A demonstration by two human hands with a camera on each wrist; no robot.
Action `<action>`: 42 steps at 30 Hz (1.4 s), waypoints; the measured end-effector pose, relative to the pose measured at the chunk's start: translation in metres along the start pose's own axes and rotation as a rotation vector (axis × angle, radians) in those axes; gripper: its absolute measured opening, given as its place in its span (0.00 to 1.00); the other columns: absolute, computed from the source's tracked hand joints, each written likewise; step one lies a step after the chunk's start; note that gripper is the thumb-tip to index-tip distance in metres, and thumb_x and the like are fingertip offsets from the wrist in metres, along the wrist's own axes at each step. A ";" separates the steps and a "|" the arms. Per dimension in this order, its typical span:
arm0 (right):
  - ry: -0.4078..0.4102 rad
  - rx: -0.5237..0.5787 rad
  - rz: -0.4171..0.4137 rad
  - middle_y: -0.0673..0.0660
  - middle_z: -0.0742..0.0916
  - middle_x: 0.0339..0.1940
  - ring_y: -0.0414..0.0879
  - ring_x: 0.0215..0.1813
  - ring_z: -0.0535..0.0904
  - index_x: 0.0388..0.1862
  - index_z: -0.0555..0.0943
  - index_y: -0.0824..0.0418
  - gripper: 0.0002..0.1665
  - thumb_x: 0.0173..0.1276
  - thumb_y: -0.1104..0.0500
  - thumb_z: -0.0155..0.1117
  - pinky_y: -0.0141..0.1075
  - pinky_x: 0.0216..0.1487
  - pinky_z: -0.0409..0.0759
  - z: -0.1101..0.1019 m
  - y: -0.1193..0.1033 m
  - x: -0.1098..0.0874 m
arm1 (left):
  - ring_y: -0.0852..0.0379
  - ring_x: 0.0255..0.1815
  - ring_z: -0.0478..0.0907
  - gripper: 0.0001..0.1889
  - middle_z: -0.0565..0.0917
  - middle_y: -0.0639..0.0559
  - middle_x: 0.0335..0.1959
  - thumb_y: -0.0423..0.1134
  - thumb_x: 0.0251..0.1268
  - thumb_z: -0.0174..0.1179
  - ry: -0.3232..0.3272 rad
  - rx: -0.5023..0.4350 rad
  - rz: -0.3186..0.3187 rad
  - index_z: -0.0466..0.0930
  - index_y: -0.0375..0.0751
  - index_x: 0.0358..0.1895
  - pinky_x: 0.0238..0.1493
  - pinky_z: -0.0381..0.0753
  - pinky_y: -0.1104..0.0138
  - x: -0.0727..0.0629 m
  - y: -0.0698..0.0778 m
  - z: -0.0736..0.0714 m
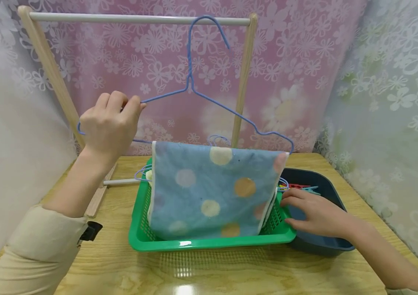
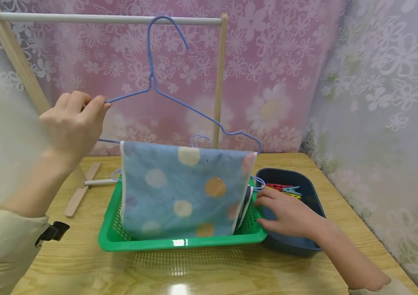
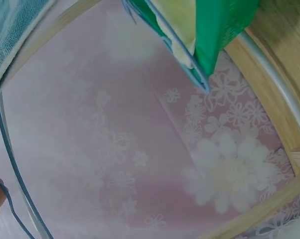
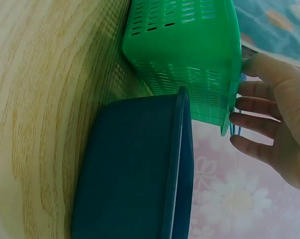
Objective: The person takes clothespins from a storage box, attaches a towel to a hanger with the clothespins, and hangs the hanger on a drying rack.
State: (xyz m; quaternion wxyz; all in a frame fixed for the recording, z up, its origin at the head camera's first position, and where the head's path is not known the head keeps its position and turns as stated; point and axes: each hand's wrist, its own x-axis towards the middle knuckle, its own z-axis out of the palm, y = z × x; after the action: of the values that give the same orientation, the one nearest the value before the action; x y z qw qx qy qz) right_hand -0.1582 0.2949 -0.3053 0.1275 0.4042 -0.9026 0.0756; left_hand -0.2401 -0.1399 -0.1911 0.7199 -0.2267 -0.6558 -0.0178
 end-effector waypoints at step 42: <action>-0.147 0.224 0.229 0.47 0.81 0.40 0.40 0.37 0.78 0.44 0.80 0.57 0.10 0.64 0.57 0.62 0.35 0.35 0.77 -0.023 0.030 0.016 | 0.39 0.17 0.65 0.18 0.74 0.37 0.22 0.44 0.69 0.51 -0.060 0.026 -0.082 0.75 0.33 0.26 0.08 0.50 0.58 0.020 -0.016 0.010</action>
State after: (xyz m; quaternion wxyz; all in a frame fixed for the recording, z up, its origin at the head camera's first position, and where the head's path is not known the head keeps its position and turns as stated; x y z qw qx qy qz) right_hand -0.1870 0.3092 -0.2802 0.0060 0.3147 -0.9356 0.1600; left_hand -0.2518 -0.1457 -0.1672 0.7013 -0.1905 -0.6862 -0.0318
